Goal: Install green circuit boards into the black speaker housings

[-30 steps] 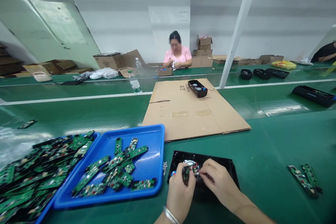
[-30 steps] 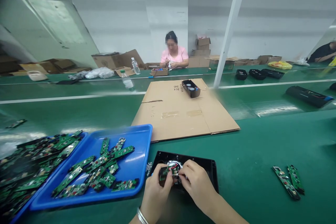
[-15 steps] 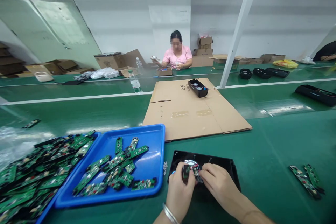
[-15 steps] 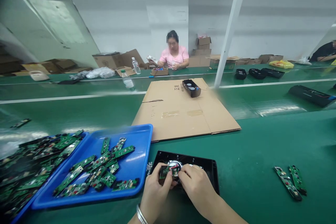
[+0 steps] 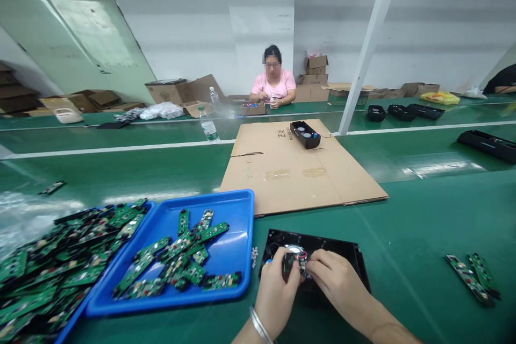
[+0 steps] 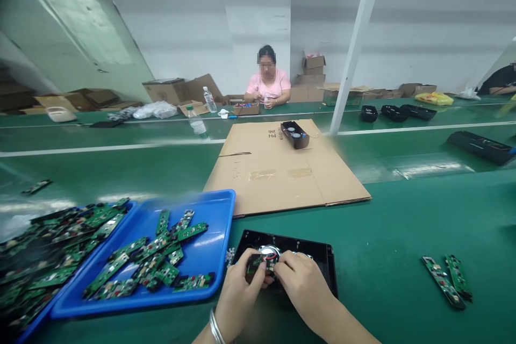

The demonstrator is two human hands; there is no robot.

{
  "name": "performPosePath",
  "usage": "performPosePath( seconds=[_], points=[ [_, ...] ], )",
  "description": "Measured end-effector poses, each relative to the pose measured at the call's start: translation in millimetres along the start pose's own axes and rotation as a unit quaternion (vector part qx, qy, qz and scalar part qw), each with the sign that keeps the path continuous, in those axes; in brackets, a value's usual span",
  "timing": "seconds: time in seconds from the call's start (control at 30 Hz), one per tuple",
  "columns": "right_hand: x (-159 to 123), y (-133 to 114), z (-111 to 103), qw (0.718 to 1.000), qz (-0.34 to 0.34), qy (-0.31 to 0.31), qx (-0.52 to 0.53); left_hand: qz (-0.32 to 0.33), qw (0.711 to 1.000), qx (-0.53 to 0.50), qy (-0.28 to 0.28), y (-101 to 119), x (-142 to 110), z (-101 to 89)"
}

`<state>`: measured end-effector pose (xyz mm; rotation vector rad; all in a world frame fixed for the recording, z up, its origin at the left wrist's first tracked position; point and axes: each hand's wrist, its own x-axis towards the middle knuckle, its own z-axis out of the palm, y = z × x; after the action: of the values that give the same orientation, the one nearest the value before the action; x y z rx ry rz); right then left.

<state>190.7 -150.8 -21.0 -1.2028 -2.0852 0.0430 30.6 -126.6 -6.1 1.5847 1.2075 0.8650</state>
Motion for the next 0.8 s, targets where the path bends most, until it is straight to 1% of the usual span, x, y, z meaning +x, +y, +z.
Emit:
performPosePath(
  seconds=[0.1,0.17,0.23,0.33,0.53,0.7,0.77,0.8],
  points=[
    [0.0,-0.2,-1.8,0.997,0.064,0.003,0.039,0.040,0.998,0.043,-0.031,-3.0,0.5,-1.9],
    [-0.7,0.6,-3.0,0.994,0.095,-0.007,0.045,0.077,0.993,0.080,-0.046,-5.0,0.7,-2.8],
    [-1.6,2.0,-3.0,0.994,0.099,-0.026,0.030,0.102,0.988,0.103,-0.053,-6.7,0.4,-3.1],
    [-2.7,3.4,-0.8,0.994,0.097,-0.048,0.001,0.115,0.986,0.109,-0.055,-8.8,-0.6,-2.7],
    [-4.6,4.8,4.8,0.994,0.096,-0.041,-0.030,0.123,0.984,0.105,-0.075,-11.7,0.6,-2.7],
    [-7.1,6.6,10.5,0.993,0.104,-0.053,-0.030,0.131,0.980,0.138,-0.061,-8.4,0.3,-3.4],
    [-5.3,5.1,8.7,0.989,0.125,-0.076,-0.021,0.143,0.976,0.161,-0.039,-8.6,-0.9,-1.2],
    [-3.4,3.9,5.5,0.986,0.138,-0.095,-0.012,0.150,0.973,0.175,-0.016,-9.3,-1.6,0.4]
  ],
)
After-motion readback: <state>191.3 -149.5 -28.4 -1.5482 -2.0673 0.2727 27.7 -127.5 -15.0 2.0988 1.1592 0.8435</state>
